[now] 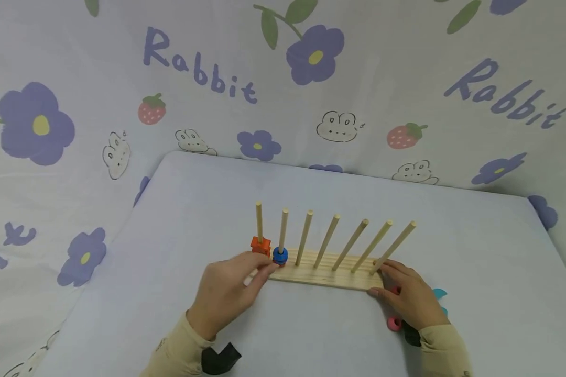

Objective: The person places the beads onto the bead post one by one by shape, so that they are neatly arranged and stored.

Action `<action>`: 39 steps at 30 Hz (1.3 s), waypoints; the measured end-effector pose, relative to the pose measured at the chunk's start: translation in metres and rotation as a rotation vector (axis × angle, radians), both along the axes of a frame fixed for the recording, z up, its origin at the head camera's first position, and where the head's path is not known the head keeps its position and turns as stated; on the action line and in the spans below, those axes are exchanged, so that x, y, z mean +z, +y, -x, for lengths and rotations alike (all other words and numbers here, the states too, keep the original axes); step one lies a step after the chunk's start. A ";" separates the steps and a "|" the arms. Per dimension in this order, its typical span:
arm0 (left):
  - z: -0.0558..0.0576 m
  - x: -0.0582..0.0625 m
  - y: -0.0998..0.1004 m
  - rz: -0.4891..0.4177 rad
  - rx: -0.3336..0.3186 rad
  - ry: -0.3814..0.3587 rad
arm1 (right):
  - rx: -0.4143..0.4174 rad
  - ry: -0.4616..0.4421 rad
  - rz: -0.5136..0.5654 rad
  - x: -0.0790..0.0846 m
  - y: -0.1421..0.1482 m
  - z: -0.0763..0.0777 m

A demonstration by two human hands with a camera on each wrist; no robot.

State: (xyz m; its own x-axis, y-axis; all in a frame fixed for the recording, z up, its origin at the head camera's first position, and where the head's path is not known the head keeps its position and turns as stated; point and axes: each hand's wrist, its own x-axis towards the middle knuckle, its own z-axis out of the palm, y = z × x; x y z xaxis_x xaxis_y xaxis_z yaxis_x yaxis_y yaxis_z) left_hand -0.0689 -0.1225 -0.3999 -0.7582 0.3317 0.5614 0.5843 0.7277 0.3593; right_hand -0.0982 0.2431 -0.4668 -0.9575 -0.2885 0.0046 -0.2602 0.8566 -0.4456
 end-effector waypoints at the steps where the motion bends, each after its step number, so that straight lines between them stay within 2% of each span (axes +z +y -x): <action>1: 0.001 0.001 -0.009 -0.067 0.001 -0.010 | 0.000 -0.007 -0.002 0.000 -0.001 0.001; 3: 0.006 -0.006 -0.026 -0.141 0.030 -0.078 | 0.004 -0.004 0.000 0.000 -0.003 0.002; 5: 0.015 -0.022 -0.039 -0.147 0.055 -0.212 | 0.003 -0.003 -0.004 0.001 -0.004 0.003; 9: 0.033 -0.064 -0.053 -0.048 0.062 -0.463 | 0.015 0.015 0.005 0.000 -0.008 0.006; 11: 0.040 -0.079 -0.056 0.016 0.043 -0.516 | 0.020 0.011 0.011 0.000 -0.012 0.007; 13: 0.046 -0.089 -0.058 0.049 0.016 -0.539 | 0.025 0.006 0.014 -0.001 -0.014 0.008; 16: 0.055 -0.095 -0.060 0.057 -0.036 -0.542 | 0.024 -0.006 0.008 -0.002 -0.017 0.008; 22: 0.065 -0.098 -0.065 0.090 -0.088 -0.595 | 0.032 -0.048 -0.007 -0.004 -0.015 0.003; 25: 0.069 -0.099 -0.067 0.116 -0.100 -0.581 | 0.034 -0.056 0.001 0.002 -0.006 0.001; 28: 0.071 -0.101 -0.066 0.115 -0.108 -0.557 | -0.007 -0.071 -0.007 0.014 0.012 -0.003; 31: 0.072 -0.104 -0.066 0.066 -0.083 -0.535 | -0.089 -0.104 -0.057 0.023 0.037 -0.007; 33: 0.072 -0.107 -0.065 -0.008 -0.072 -0.522 | -0.133 -0.145 -0.106 0.026 0.054 -0.008; 36: 0.073 -0.110 -0.063 -0.103 -0.083 -0.502 | -0.183 -0.265 -0.170 0.025 0.076 -0.007; 39: 0.073 -0.112 -0.061 -0.103 -0.111 -0.488 | -0.200 -0.335 -0.189 0.021 0.087 -0.007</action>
